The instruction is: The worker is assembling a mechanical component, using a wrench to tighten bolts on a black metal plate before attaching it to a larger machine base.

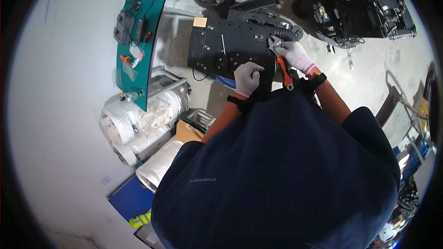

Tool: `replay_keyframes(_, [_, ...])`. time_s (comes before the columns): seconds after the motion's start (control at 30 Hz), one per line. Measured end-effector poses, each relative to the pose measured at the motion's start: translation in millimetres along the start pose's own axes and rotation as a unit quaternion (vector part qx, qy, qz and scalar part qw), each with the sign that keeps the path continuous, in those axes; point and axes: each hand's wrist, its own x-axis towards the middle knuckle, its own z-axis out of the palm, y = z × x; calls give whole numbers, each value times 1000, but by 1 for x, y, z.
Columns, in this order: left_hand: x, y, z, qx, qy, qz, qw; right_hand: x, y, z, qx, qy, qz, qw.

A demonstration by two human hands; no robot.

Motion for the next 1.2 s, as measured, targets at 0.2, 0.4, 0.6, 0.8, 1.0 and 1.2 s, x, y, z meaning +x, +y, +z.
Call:
replay_keyframes(0.2, [0, -5, -14, -47, -52, 60, 996, 2, 3, 26, 67, 34, -4, 997])
replay_keyframes(0.4, [7, -20, -19, -101, -82, 172, 977, -2, -5, 51, 105, 74, 57, 990])
replay_keyframes(0.6, [12, -28, -25, -101, -114, 208, 966, -6, -24, 69, 166, 126, 71, 975])
replay_keyframes(0.8, [12, -32, -23, -111, -127, 219, 961, -6, -32, 69, 128, 156, 91, 975])
replay_keyframes(1.0, [12, -31, -25, -117, -139, 214, 960, 1, -23, 63, 36, 148, 90, 984])
replay_keyframes(1.2, [7, -30, -21, -126, -114, 207, 964, 18, -13, 27, -101, 57, 35, 993])
